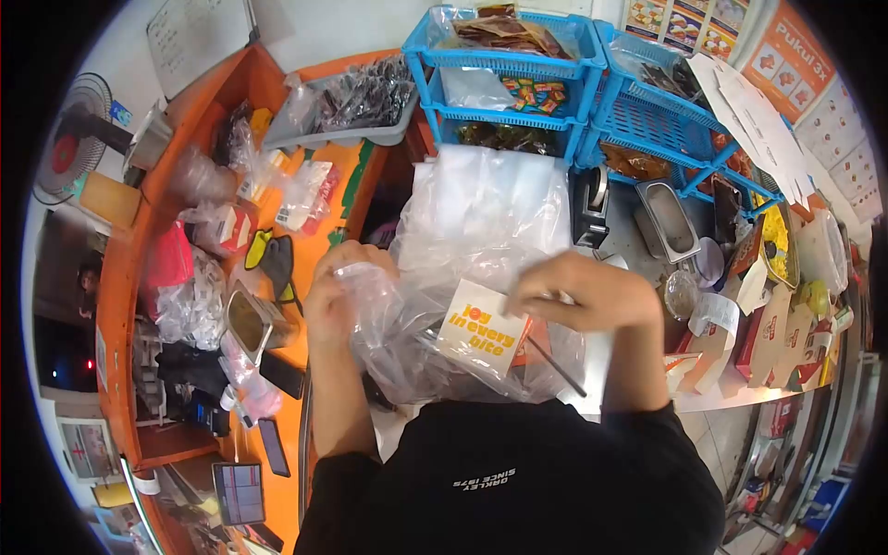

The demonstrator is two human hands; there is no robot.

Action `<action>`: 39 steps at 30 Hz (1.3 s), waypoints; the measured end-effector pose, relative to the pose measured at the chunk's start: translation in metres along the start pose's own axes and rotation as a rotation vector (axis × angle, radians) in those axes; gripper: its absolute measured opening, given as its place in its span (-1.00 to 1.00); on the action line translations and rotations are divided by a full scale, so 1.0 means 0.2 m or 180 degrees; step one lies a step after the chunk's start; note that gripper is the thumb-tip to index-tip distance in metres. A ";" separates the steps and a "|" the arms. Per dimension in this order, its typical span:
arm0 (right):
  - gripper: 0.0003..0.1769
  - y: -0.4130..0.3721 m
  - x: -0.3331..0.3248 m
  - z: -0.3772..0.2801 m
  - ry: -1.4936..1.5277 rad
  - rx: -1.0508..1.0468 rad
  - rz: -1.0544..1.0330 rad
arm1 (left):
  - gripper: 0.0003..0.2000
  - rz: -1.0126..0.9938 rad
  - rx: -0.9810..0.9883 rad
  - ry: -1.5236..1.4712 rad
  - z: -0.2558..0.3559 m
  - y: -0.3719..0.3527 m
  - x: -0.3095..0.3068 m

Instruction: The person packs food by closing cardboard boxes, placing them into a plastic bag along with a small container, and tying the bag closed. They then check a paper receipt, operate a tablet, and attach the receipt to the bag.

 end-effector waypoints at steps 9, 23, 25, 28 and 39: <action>-0.62 -0.34 0.21 0.04 -0.0383 0.0831 -0.0342 | -0.67 0.0093 0.0286 0.0018 0.00 0.08 0.02; -0.92 0.09 0.04 -0.19 0.0152 -0.0527 0.0109 | -0.67 -0.1232 0.0941 0.0178 0.08 0.21 -0.01; -0.89 0.30 0.19 -0.02 -0.0558 -0.0195 -0.0149 | -0.65 -0.0552 0.0695 0.0489 0.09 0.24 0.05; -0.82 0.51 0.40 0.34 -0.2426 0.0282 -0.0486 | -0.64 -0.0487 0.0488 0.0678 0.09 0.27 0.05; -0.61 0.39 0.22 0.06 -0.1198 0.0885 -0.1261 | -0.84 -0.0062 0.0233 0.1033 0.08 0.23 0.05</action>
Point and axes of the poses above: each hand's wrist, its own y-axis towards the middle knuckle, its own x-axis out of the palm, z = x × y, the point moved 1 cm from there along y, towards the middle knuckle, and after that the axes turned 1 degree about -y, right-handed, at the moved point
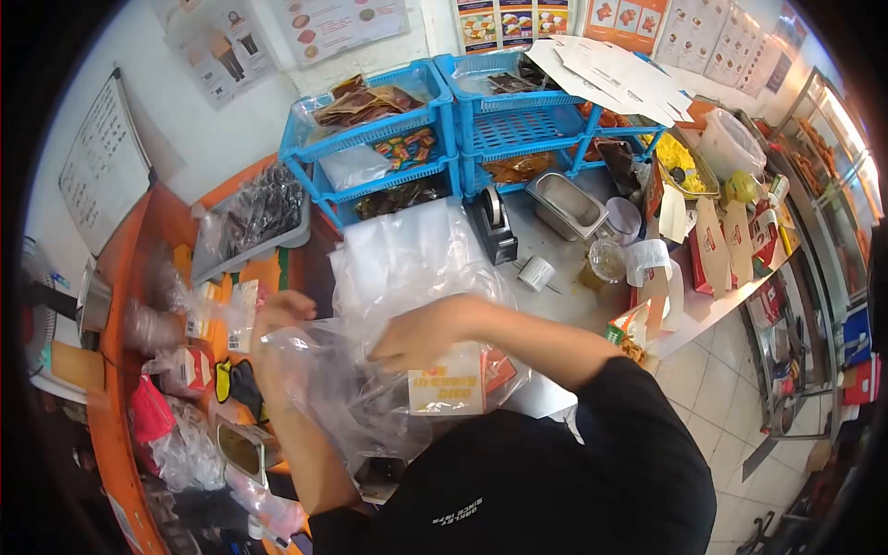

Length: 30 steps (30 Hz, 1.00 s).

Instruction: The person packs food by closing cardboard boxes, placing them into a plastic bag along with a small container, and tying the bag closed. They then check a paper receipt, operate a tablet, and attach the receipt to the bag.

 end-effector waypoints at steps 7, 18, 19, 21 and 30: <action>-0.43 -0.77 0.43 0.92 -0.1291 0.4607 0.2707 | -0.62 -0.1013 0.0836 -0.3394 0.16 0.04 0.00; -0.87 -0.35 -0.19 0.05 0.2743 -0.0723 0.5113 | -0.25 -0.0939 -0.0131 0.0772 -0.05 0.25 0.57; -0.87 -0.37 -0.21 0.03 0.2536 -0.0597 0.5144 | -0.20 -0.0859 -0.0698 -0.0154 -0.06 0.25 0.58; -0.87 -0.37 -0.23 0.03 0.2301 -0.0485 0.5186 | -0.21 -0.0833 -0.0643 -0.0343 -0.05 0.25 0.60; -0.88 -0.36 -0.27 0.08 0.2436 -0.0601 0.5099 | -0.18 -0.0904 -0.0715 -0.0502 -0.06 0.25 0.59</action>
Point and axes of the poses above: each hand's wrist, its own y-axis towards the middle knuckle, its own x-axis out of the palm, z = x × y, the point moved 1 cm from there along y, towards the middle knuckle, and after that the axes turned 1 degree about -y, right-handed, at the moved point
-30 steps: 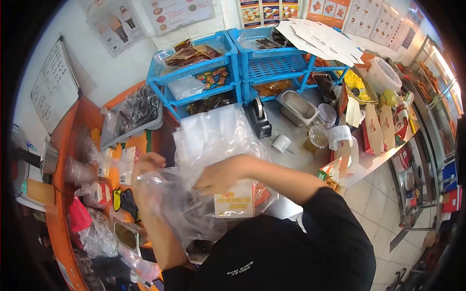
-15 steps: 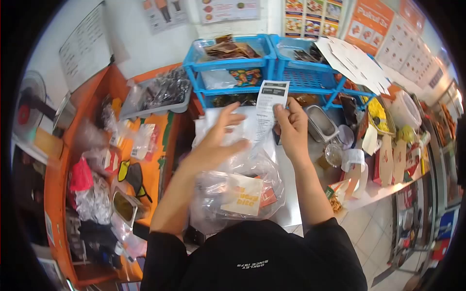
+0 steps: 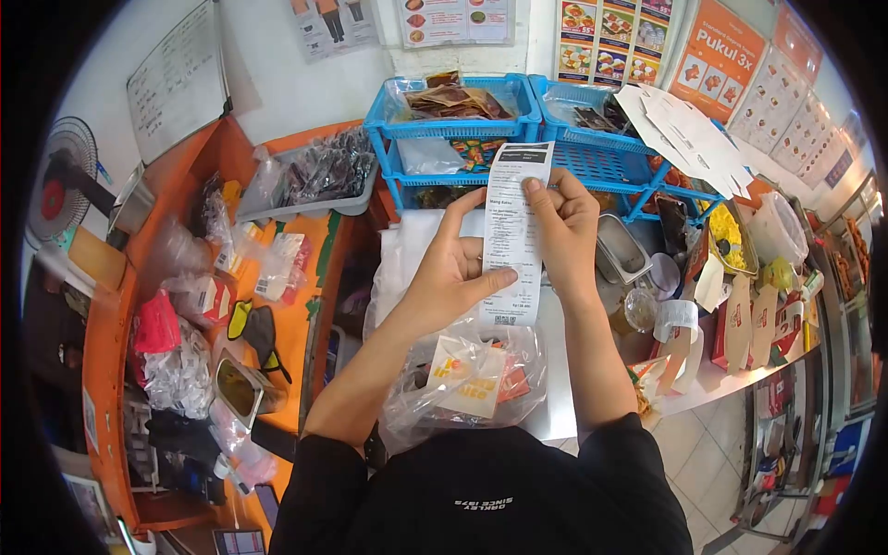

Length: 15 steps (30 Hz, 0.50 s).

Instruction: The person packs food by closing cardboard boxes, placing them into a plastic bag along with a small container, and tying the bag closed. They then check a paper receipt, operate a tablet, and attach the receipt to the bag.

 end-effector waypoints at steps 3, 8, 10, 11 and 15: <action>-0.88 0.01 -0.01 0.02 -0.0043 0.0048 -0.0031 | -0.18 0.0029 0.0019 -0.0004 -0.01 0.00 0.00; -0.88 0.01 0.00 0.02 0.0017 0.0156 -0.0032 | -0.18 0.0077 0.0010 0.0007 -0.02 0.00 0.00; -0.88 0.01 0.00 0.02 0.0030 0.0161 -0.0046 | -0.18 0.0070 0.0046 -0.0012 -0.02 0.00 -0.01; -0.88 0.01 0.00 0.03 0.0026 0.0149 -0.0044 | -0.18 0.0073 0.0046 -0.0014 -0.03 0.00 -0.01; -0.88 0.01 0.00 0.04 0.0054 0.0090 -0.0060 | -0.19 0.0067 0.0053 0.0010 -0.03 0.00 -0.01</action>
Point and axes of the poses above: each hand's wrist, its own y-axis towards the middle knuckle, its own x-axis out of the palm, z = x × y, the point moved 1 cm from there along y, towards the middle knuckle, and after that the axes turned 1 degree about -y, right-handed, at the moved point
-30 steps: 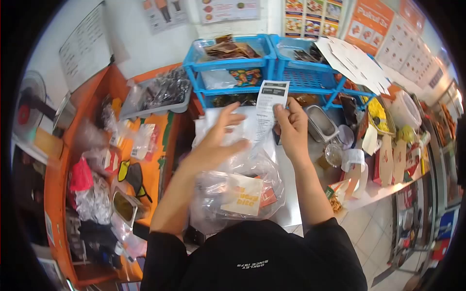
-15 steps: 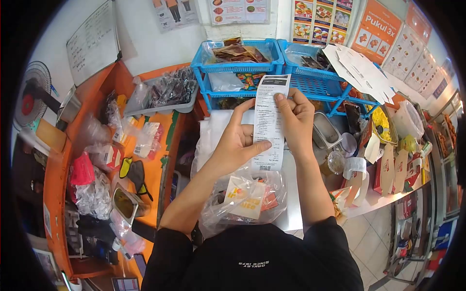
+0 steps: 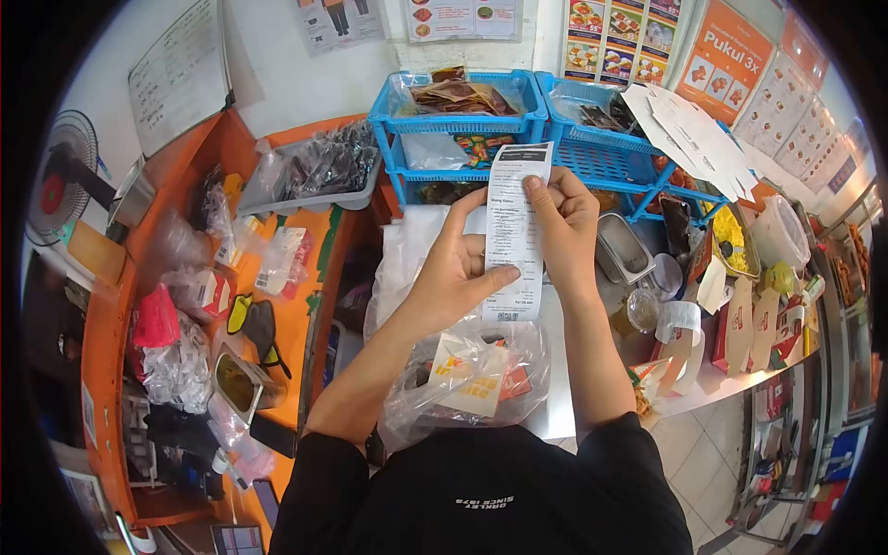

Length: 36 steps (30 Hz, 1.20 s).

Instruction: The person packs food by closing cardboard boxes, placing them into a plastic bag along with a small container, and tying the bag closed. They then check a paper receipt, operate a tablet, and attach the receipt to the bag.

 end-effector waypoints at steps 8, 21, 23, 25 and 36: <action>-0.88 -0.04 0.02 -0.03 -0.0038 0.0100 -0.0180 | -0.16 0.0121 -0.0009 -0.0147 0.01 -0.01 0.00; -0.79 -0.03 -0.53 0.65 -0.4138 0.0046 0.0601 | -0.63 0.0809 -0.0527 0.1878 -0.35 0.11 -0.83; -0.86 0.23 -0.30 0.80 -0.2842 -0.0839 -0.0203 | -0.60 0.0995 -0.0314 0.1932 -0.48 0.19 -0.87; -0.75 0.49 -0.06 0.99 -0.2228 -0.0914 -0.0580 | -0.60 0.1240 -0.0143 0.1936 -0.57 0.28 -0.92; -0.76 0.61 0.22 1.24 -0.2065 0.1011 -0.3305 | -0.57 0.2781 -0.0398 0.0751 -0.78 0.43 -1.14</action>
Point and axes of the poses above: each hand's wrist, its own y-axis towards the middle knuckle, its own x-axis out of the palm, z = x × y, the point moved 1 cm from there along y, towards the middle knuckle, and after that the axes turned 1 degree about -y, right-handed, at the moved point
